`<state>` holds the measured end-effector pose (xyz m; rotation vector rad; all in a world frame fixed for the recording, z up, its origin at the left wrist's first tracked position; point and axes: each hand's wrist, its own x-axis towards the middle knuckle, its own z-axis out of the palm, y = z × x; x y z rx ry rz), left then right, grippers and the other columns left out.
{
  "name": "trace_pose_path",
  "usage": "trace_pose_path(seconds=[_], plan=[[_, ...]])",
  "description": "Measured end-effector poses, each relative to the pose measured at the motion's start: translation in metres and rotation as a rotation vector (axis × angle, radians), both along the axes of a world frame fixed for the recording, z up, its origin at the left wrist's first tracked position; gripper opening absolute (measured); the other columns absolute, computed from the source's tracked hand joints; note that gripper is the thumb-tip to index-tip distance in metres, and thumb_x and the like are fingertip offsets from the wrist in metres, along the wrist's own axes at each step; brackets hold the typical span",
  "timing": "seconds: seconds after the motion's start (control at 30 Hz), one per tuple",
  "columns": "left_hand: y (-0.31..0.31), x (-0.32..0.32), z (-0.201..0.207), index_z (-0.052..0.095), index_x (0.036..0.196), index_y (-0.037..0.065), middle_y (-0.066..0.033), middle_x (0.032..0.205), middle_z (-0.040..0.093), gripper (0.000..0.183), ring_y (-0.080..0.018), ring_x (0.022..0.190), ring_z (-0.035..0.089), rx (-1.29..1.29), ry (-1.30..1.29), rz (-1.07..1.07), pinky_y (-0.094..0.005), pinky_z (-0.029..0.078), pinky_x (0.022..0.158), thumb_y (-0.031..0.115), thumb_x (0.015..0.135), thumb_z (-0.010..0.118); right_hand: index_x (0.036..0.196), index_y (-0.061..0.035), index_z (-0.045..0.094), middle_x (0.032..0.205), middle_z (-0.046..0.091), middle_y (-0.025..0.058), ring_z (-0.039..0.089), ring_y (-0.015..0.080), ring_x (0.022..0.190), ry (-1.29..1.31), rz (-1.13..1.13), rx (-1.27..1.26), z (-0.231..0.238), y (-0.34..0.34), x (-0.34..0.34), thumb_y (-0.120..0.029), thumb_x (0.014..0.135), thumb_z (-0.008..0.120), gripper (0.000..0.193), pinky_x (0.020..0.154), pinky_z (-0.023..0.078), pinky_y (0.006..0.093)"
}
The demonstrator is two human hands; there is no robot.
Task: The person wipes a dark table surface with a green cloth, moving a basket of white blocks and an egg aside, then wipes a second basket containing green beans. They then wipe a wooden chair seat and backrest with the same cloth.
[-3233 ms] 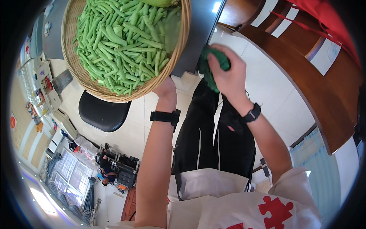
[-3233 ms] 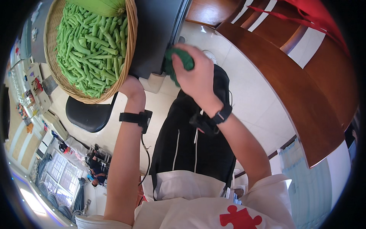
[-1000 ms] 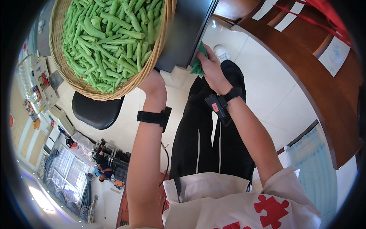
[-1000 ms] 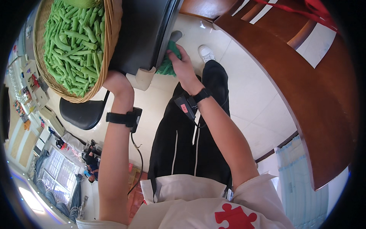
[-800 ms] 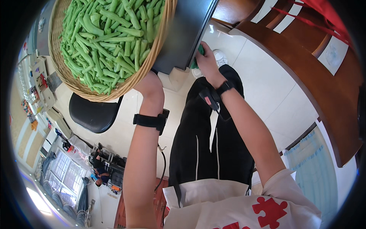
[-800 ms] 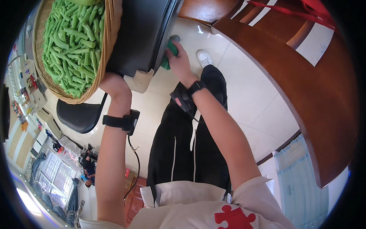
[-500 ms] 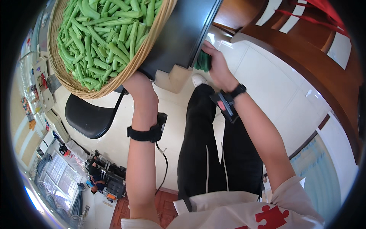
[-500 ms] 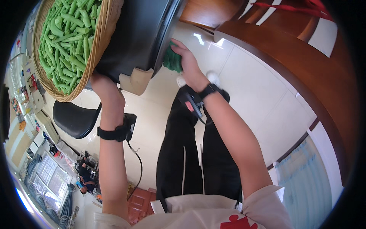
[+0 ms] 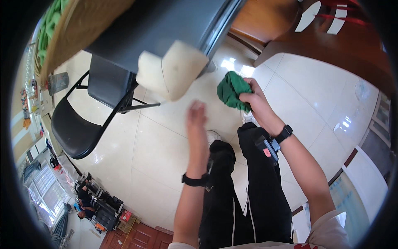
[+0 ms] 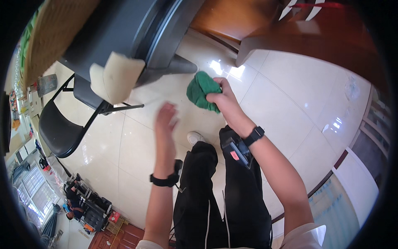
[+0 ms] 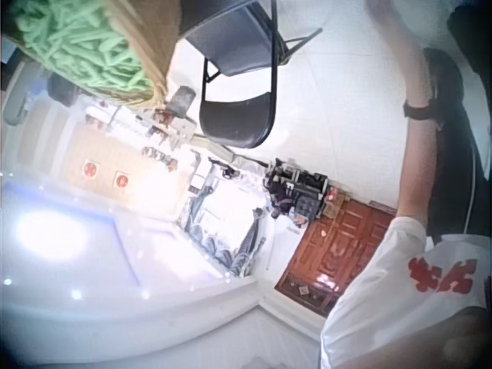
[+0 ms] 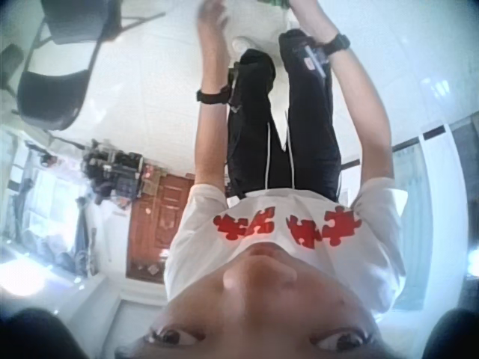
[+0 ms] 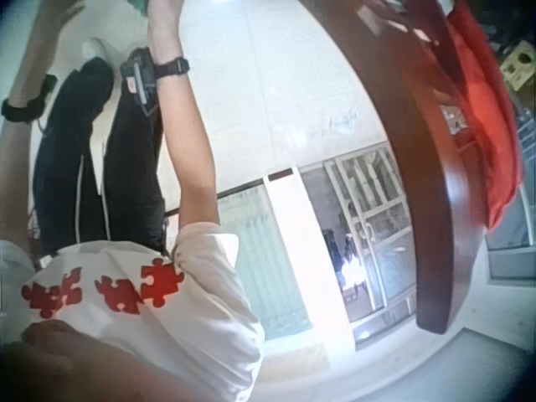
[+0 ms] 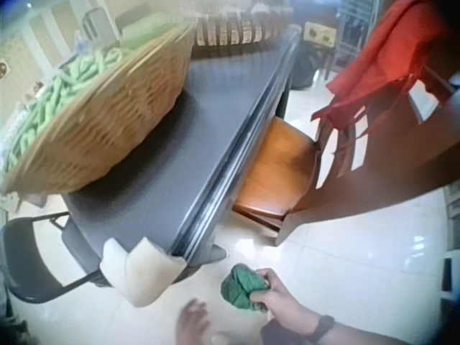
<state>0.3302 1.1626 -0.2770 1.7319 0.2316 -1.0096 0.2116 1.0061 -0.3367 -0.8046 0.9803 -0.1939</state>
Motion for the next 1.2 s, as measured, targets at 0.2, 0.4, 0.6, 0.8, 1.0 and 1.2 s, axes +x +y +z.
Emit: trace_pose_path(seconds=[0.2, 0.4, 0.6, 0.8, 1.0, 1.2], plan=[[0.057, -0.067, -0.016, 0.045, 0.152, -0.002, -0.0106, 0.139, 0.062, 0.066, -0.0179, 0.125, 0.061, -0.18, 0.323, -0.06, -0.032, 0.048, 0.106, 0.024, 0.101, 0.077, 0.131, 0.0017, 0.063, 0.109, 0.068, 0.0055, 0.062, 0.0138, 0.101, 0.002, 0.154, 0.09, 0.034, 0.085, -0.041, -0.015, 0.092, 0.063, 0.042, 0.093, 0.049, 0.0272], [0.094, -0.05, -0.012, 0.061, 0.136, -0.002, -0.0093, 0.128, 0.071, 0.041, -0.017, 0.114, 0.068, -0.135, 0.292, -0.013, -0.0312, 0.052, 0.101, 0.016, 0.101, 0.075, 0.131, 0.0018, 0.065, 0.127, 0.072, 0.014, 0.067, 0.0201, 0.107, 0.441, 0.324, -0.421, 0.065, 0.085, -0.046, -0.033, 0.098, 0.077, 0.05, 0.095, 0.052, 0.0323], [0.103, -0.044, -0.011, 0.059, 0.141, 0.001, -0.008, 0.131, 0.07, 0.045, -0.0169, 0.12, 0.065, -0.045, 0.155, -0.085, -0.032, 0.049, 0.105, 0.017, 0.102, 0.074, 0.145, 0.0095, 0.041, 0.137, 0.053, 0.0214, 0.057, 0.0305, 0.117, 0.545, -0.423, -1.036, 0.04, -0.042, -0.013, -0.046, 0.085, 0.09, 0.095, 0.1, 0.05, 0.0403], [0.099, -0.069, -0.031, 0.06, 0.139, -0.002, -0.0083, 0.128, 0.071, 0.043, -0.0172, 0.116, 0.066, -0.051, 0.152, -0.031, -0.0313, 0.051, 0.102, 0.015, 0.102, 0.074, 0.134, 0.0058, 0.053, 0.132, 0.062, 0.0227, 0.061, 0.037, 0.118, 0.482, -0.555, -1.167, 0.01, -0.109, 0.019, -0.055, 0.081, 0.088, 0.088, 0.103, 0.049, 0.0445], [0.083, -0.108, -0.045, 0.057, 0.141, -0.002, -0.0088, 0.127, 0.071, 0.044, -0.0162, 0.112, 0.068, -0.151, 0.195, -0.077, -0.0308, 0.053, 0.099, 0.011, 0.102, 0.073, 0.118, 0.0022, 0.067, 0.114, 0.077, 0.0182, 0.072, 0.0351, 0.105, 0.54, -0.607, -1.08, 0.01, -0.111, 0.021, -0.034, 0.083, 0.085, 0.053, 0.099, 0.052, 0.0417], [0.075, -0.12, -0.04, 0.058, 0.14, -0.003, -0.0092, 0.125, 0.072, 0.043, -0.0165, 0.112, 0.068, -0.114, 0.171, -0.073, -0.0309, 0.054, 0.098, 0.01, 0.101, 0.072, 0.107, 0.0046, 0.073, 0.104, 0.078, 0.0142, 0.073, 0.0251, 0.096, 0.392, -0.605, -1.101, 0.018, -0.111, -0.007, -0.018, 0.085, 0.085, 0.033, 0.095, 0.054, 0.0364]])
